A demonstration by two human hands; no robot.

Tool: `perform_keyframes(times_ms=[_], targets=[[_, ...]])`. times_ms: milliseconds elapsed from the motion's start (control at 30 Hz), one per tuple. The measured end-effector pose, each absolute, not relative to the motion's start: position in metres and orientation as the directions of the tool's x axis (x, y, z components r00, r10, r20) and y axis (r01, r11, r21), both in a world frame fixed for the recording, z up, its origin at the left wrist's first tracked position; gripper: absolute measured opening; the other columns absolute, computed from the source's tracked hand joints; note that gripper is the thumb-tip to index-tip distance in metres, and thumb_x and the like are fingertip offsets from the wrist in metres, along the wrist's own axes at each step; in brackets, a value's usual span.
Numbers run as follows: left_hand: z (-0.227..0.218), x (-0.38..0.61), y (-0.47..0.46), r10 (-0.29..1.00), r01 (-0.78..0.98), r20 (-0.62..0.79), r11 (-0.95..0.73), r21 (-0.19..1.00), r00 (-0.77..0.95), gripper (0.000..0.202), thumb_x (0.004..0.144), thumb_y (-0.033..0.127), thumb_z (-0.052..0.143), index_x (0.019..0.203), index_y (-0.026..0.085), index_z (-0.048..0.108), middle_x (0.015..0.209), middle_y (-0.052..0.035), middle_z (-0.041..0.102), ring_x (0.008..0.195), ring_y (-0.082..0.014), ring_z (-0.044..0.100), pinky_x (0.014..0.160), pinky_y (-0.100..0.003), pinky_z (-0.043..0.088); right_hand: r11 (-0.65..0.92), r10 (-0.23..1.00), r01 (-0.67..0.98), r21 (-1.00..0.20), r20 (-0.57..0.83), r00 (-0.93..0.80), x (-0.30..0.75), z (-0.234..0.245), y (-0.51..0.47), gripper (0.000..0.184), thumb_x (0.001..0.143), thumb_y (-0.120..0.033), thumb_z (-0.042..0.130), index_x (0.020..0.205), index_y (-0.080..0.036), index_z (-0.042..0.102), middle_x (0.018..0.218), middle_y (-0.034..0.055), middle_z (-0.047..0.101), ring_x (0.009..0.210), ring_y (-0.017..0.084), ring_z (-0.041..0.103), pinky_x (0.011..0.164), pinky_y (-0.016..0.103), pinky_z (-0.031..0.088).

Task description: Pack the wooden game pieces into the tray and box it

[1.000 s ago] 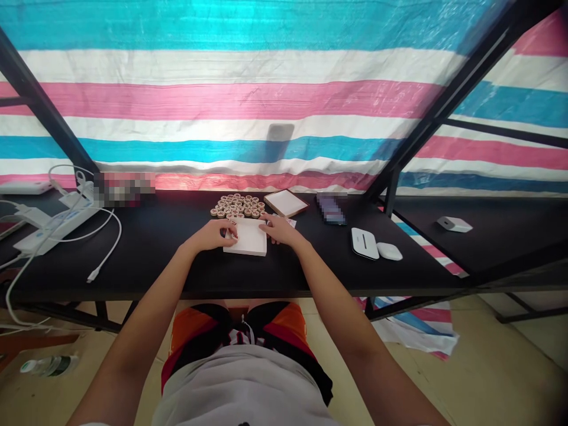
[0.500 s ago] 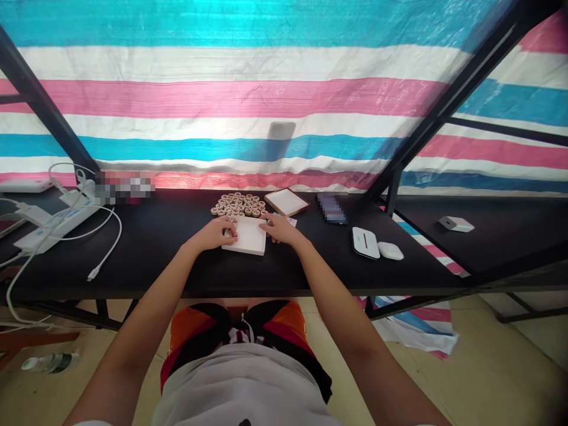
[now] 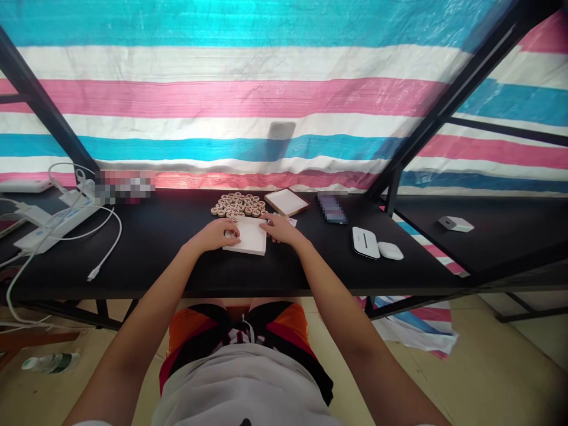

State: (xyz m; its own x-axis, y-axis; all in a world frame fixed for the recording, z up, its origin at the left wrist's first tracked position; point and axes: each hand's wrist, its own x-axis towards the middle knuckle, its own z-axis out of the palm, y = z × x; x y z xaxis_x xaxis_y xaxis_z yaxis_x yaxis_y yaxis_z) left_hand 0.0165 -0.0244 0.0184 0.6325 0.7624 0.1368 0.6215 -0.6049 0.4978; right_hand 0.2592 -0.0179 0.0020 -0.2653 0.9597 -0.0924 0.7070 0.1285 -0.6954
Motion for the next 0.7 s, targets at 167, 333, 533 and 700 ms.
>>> perform_keyframes(times_ms=[167, 333, 533, 700], targets=[[0.0135, 0.0168, -0.022, 0.775, 0.653, 0.132, -0.6, 0.462, 0.618, 0.031, 0.077, 0.043, 0.06, 0.097, 0.022, 0.071, 0.099, -0.0047, 0.061, 0.088, -0.0208, 0.06, 0.082, -0.029, 0.044, 0.128, 0.961, 0.709, -0.694, -0.091, -0.262, 0.2592, 0.0019, -0.0174, 0.026, 0.091, -0.028, 0.048, 0.116, -0.022, 0.053, 0.07, -0.0012, 0.06, 0.044, 0.007, 0.053, 0.034, 0.013, 0.039], [0.0134, 0.0165, -0.0215, 0.771, 0.658, 0.118, -0.603, 0.451, 0.626, 0.028, 0.077, 0.04, 0.057, 0.092, 0.02, 0.069, 0.089, -0.003, 0.06, 0.077, -0.0177, 0.057, 0.074, -0.028, 0.044, 0.123, 0.961, 0.713, -0.691, -0.096, -0.259, 0.2583, 0.0035, -0.0183, 0.027, 0.091, -0.027, 0.048, 0.116, -0.021, 0.053, 0.071, -0.0013, 0.06, 0.043, 0.006, 0.052, 0.035, 0.012, 0.038], [0.0148, 0.0163, -0.023, 0.772, 0.65, 0.12, -0.599, 0.468, 0.624, 0.025, 0.075, 0.035, 0.058, 0.091, 0.019, 0.068, 0.087, -0.0026, 0.058, 0.076, -0.0169, 0.055, 0.074, -0.027, 0.043, 0.112, 0.962, 0.711, -0.694, -0.104, -0.254, 0.2582, 0.0029, -0.0185, 0.027, 0.092, -0.027, 0.048, 0.118, -0.022, 0.053, 0.072, -0.0012, 0.062, 0.044, 0.006, 0.053, 0.036, 0.013, 0.038], [0.0175, 0.015, -0.0244, 0.771, 0.648, 0.089, -0.586, 0.487, 0.63, 0.021, 0.073, 0.029, 0.056, 0.084, 0.019, 0.071, 0.094, -0.0046, 0.057, 0.079, -0.0174, 0.057, 0.078, -0.028, 0.045, 0.122, 0.96, 0.718, -0.685, -0.101, -0.26, 0.2586, 0.0029, -0.0185, 0.026, 0.092, -0.027, 0.047, 0.116, -0.022, 0.053, 0.072, -0.001, 0.062, 0.044, 0.006, 0.053, 0.036, 0.012, 0.038]])
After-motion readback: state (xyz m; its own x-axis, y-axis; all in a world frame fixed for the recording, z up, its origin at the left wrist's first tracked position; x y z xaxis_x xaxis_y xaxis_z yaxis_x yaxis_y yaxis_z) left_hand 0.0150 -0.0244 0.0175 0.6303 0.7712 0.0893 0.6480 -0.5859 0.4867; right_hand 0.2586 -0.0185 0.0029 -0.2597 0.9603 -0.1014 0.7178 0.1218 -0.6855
